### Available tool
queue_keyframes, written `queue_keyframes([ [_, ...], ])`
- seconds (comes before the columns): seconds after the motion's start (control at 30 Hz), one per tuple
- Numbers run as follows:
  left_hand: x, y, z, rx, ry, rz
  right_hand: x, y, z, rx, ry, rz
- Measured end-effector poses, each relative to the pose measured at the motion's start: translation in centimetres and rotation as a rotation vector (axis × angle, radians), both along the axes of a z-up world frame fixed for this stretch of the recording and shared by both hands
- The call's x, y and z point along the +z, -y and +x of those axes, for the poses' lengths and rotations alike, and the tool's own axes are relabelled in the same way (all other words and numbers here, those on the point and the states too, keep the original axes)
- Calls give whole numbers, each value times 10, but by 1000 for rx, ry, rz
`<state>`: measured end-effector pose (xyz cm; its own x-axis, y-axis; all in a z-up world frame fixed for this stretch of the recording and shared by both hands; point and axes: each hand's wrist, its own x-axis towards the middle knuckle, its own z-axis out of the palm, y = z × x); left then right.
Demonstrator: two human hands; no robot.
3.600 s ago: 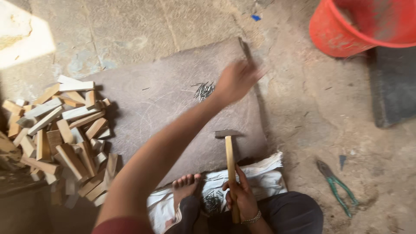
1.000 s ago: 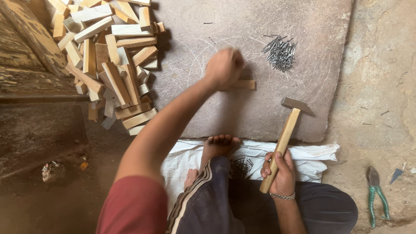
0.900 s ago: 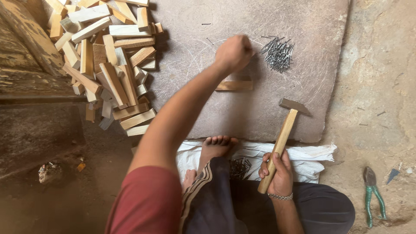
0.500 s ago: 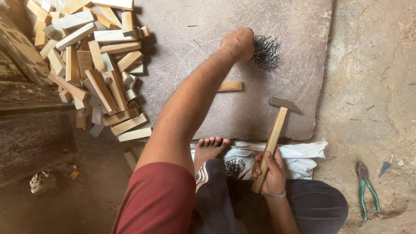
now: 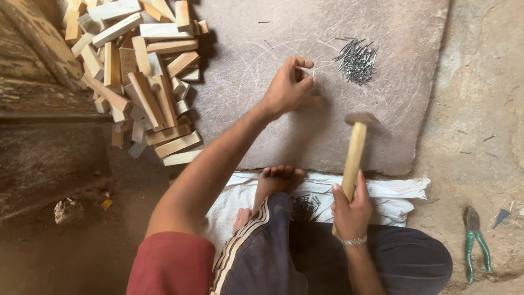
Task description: The person sits on the floor and repeatedly hammers nails into small wooden blocks. They pick up a block, place a nail, hammer it in, and then toss the finished block into a nearby red bucket.
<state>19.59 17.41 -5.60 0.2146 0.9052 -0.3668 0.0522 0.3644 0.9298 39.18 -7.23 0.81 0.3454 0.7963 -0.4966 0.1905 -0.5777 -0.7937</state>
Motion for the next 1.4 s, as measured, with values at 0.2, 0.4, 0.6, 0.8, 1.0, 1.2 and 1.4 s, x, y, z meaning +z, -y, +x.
queue_keyframes([
  [0.2, 7, 40, 0, -78, -350, 184, 6, -38, -29, 133, -20, 20],
  [0.4, -10, 42, 7, -88, -542, 552, -4, -25, -7, -45, -336, -41],
  [0.6, -28, 43, 10, -69, -567, 601, -16, 17, 32, -200, -916, -50],
  [0.8, -34, 42, 13, -115, -624, 552, -13, 41, 43, -226, -1200, -5],
  [1.0, -48, 41, 17, -101, -656, 556, -9, 46, 41, -211, -1261, -13],
  [1.2, -53, 44, 18, -57, -676, 657, -7, 44, 39, -210, -1265, -16],
  [1.4, -59, 49, 21, -13, -680, 801, -1, 38, 28, -130, -923, 42],
])
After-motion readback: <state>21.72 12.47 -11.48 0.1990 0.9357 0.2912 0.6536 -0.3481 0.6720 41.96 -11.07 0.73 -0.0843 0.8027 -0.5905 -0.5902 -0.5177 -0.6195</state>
